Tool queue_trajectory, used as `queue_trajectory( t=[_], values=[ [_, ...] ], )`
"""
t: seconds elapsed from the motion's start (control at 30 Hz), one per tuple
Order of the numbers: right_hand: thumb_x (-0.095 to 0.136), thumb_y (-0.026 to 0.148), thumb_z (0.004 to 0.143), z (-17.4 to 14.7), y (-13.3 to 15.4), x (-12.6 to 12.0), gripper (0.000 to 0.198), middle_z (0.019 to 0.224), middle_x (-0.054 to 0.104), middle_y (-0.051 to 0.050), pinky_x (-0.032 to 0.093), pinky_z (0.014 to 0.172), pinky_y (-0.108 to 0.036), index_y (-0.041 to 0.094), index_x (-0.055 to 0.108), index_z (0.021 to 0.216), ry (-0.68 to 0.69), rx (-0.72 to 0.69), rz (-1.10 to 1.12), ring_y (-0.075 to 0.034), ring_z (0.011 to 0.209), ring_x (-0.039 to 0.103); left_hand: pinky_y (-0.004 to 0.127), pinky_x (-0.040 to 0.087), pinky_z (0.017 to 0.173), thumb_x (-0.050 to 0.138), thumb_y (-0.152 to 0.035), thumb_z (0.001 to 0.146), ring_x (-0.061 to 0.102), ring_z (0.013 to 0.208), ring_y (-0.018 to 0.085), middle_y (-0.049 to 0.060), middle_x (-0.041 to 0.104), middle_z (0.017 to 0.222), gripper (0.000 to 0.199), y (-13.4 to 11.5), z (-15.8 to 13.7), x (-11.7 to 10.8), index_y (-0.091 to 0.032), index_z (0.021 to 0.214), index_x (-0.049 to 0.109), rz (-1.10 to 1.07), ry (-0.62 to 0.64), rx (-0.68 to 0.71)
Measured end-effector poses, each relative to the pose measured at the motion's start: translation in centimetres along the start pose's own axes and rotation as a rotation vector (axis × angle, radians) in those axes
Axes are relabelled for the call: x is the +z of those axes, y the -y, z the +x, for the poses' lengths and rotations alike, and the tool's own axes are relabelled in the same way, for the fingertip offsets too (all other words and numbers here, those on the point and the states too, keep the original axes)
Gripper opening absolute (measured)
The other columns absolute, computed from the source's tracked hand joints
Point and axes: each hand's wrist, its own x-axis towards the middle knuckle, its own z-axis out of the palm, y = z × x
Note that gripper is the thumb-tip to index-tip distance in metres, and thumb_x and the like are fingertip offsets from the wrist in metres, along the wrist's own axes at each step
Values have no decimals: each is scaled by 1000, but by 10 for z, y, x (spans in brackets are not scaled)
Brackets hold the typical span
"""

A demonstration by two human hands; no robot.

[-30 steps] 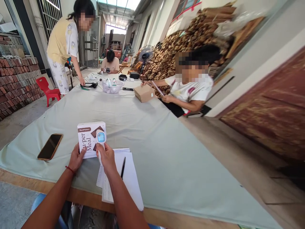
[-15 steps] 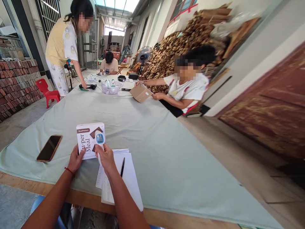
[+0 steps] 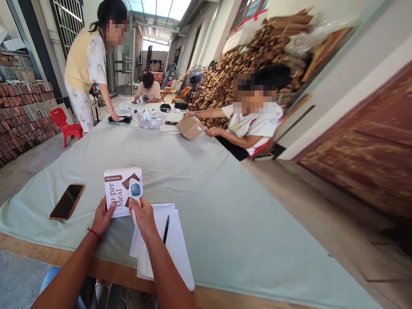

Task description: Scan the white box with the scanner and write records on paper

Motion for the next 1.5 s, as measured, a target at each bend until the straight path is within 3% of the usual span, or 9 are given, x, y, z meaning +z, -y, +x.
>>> queue_trajectory(
  t=[0.23, 0.43, 0.73, 0.9, 1.03, 1.1, 1.2, 1.37, 1.5],
  values=[
    [64, 59, 74, 0, 1, 0, 42, 58, 52, 2, 35, 55, -25, 18, 54, 64, 1, 12, 36, -11, 54, 44, 41, 46, 87, 69, -50, 73, 60, 97, 26, 9, 65, 103, 51, 6, 1, 2, -19, 112, 59, -61, -3, -104],
    [63, 59, 72, -11, 14, -5, 42, 56, 51, 2, 35, 54, -26, 20, 52, 62, -37, 4, -55, -12, 53, 43, 43, 47, 92, 72, -49, 72, 59, 105, 27, 11, 61, 114, 63, 12, -2, 6, -18, 122, 50, -95, -48, -93],
    [64, 56, 68, -62, 46, -73, 45, 77, 65, -4, 44, 62, -29, 18, 66, 92, -339, -19, -401, -20, 69, 55, 49, 37, 105, 74, -39, 70, 45, 120, 29, 13, 43, 123, 78, 24, 6, 7, -17, 132, 34, -12, -346, -81],
    [63, 60, 66, -75, 48, -111, 52, 80, 67, -6, 46, 64, -30, 17, 67, 95, -421, -39, -462, -22, 72, 57, 56, 29, 110, 72, -34, 71, 34, 128, 35, 17, 38, 128, 79, 19, 11, 2, -16, 136, 30, 141, -394, -100],
    [62, 62, 66, -79, 46, -127, 51, 72, 66, -5, 43, 59, -29, 17, 67, 90, -461, -37, -486, -21, 67, 57, 58, 13, 115, 73, -35, 66, 16, 138, 40, 23, 20, 143, 99, 11, 9, -1, -12, 143, 15, 291, -518, 52],
    [61, 62, 66, -82, 44, -132, 51, 71, 65, -4, 42, 58, -28, 17, 67, 90, -468, -43, -481, -21, 66, 56, 59, 6, 116, 75, -36, 64, 10, 140, 42, 23, 13, 146, 100, 6, 5, 1, -11, 142, 17, 362, -567, 183],
    [61, 62, 67, -84, 39, -139, 52, 74, 66, -5, 43, 60, -29, 17, 67, 93, -476, -51, -482, -21, 68, 57, 59, 10, 115, 73, -35, 66, 18, 139, 43, 21, 23, 144, 79, -6, -6, 12, -13, 133, 38, 360, -390, 354],
    [58, 61, 69, -75, 18, -161, 60, 95, 69, -10, 46, 74, -35, 15, 64, 107, -469, -39, -625, -26, 85, 61, 51, 30, 109, 59, -37, 82, 43, 127, 31, 14, 48, 133, 53, -27, -17, 40, -22, 132, 48, 342, 341, 460],
    [55, 47, 77, -64, -1, -176, 48, 107, 66, -13, 44, 78, -37, 16, 63, 114, -395, 77, -1030, -30, 101, 59, 57, 25, 110, 64, -51, 79, 42, 128, 34, 15, 47, 136, 56, -25, -17, 51, -25, 128, 55, 417, 491, 385]
  ],
)
